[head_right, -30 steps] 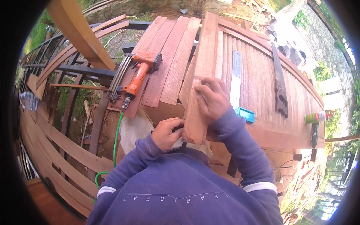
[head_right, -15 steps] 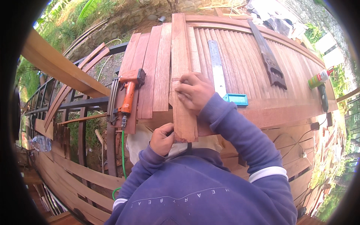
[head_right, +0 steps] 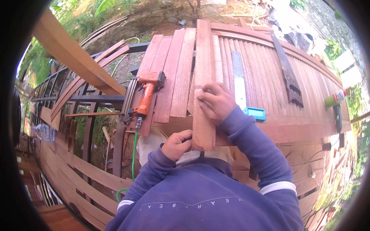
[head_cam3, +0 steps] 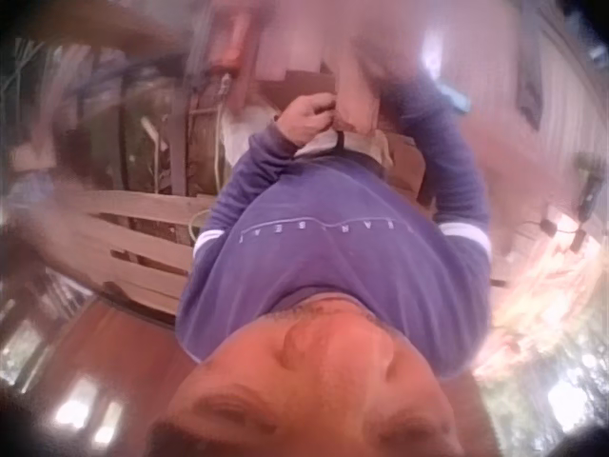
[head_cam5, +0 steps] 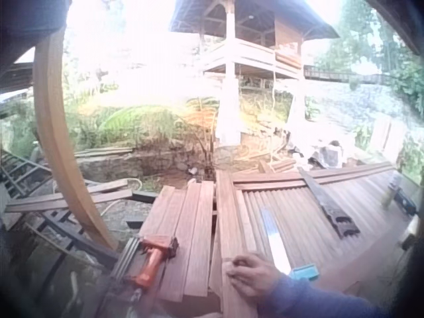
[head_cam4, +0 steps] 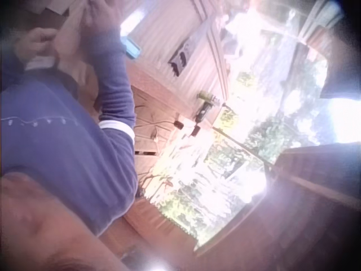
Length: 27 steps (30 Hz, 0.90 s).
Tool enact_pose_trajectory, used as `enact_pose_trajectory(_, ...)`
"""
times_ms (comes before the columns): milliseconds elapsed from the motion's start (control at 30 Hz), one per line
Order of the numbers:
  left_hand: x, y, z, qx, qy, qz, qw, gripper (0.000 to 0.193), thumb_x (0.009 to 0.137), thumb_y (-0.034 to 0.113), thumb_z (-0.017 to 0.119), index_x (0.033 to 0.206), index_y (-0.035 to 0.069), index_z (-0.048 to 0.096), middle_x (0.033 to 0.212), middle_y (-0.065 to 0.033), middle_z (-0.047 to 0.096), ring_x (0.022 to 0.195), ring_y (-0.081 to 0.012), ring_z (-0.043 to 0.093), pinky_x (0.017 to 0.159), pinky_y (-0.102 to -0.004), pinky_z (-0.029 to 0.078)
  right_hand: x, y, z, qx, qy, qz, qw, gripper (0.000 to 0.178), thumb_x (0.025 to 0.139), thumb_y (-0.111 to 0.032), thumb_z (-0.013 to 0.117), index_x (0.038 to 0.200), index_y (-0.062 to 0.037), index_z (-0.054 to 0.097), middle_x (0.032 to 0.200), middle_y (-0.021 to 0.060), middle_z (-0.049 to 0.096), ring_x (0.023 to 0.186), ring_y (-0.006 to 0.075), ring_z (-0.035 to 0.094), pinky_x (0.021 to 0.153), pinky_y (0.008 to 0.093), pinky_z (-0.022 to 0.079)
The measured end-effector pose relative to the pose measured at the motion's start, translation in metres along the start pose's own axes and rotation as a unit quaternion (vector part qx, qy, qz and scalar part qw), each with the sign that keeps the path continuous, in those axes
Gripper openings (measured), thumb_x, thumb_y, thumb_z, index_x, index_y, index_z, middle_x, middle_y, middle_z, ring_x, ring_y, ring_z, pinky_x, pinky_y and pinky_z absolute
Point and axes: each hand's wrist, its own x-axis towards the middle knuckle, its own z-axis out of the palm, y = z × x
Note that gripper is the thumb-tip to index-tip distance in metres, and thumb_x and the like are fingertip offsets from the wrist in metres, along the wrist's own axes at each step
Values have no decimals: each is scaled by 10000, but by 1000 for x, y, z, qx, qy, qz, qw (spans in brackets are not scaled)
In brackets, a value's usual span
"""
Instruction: The person measures and marks a wooden plank with a ruler and pencil, then uses a hand saw to cut the plank along the marked line. The person also uses a nail gun and an angle grinder during the process.
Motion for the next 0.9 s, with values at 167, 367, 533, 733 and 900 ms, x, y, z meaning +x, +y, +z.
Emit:
enact_pose_trajectory(167, -1, 13, 11, 1, 67, -66, 996, 273, 909, 63, 585, 1152, -42, 656, 999, -95, 718, 851, -101, 625, 804, -260, 510, -2, 1, -1, 0, -6, 5, 1000, 210, 805, -73, 669, 1007, -21, 684, 1136, 155, 572, 1070, 334, 539, 944, 390, 445)
enact_pose_trajectory(367, -3, -2, 9, 23, 77, -1, 997, 308, 910, 38, 566, 1202, -29, 637, 998, -63, 703, 877, -92, 621, 782, -241, 507, 3, -6, 3, 5, -20, 9, 1000, 221, 799, -74, 669, 1011, -14, 686, 1157, 162, 577, 1092, 340, 535, 948, 408, 447)
enact_pose_trajectory(533, -1, 0, 9, 63, 79, 11, 995, 312, 896, 44, 571, 1191, -30, 638, 1029, -111, 715, 900, -117, 640, 820, -263, 508, 3, -6, 4, 3, -20, 6, 1000, 214, 800, -54, 658, 1007, -7, 683, 1159, 163, 579, 1098, 341, 536, 948, 400, 442)
enact_pose_trajectory(733, -2, 2, 8, 67, 74, 27, 995, 306, 884, 56, 576, 1170, -26, 647, 1007, -146, 713, 895, -158, 657, 827, -280, 505, 2, -6, 3, -6, -22, 2, 1000, 214, 799, -50, 654, 1006, -7, 682, 1167, 163, 581, 1103, 337, 540, 950, 400, 442)
enact_pose_trajectory(900, -6, -5, 2, 86, 79, 55, 992, 273, 883, 43, 597, 1140, -26, 658, 990, -153, 698, 909, -192, 653, 826, -288, 495, 1, -8, 4, 11, -19, 8, 1000, 212, 803, -53, 656, 1007, -3, 681, 1160, 165, 583, 1092, 339, 544, 946, 398, 444)
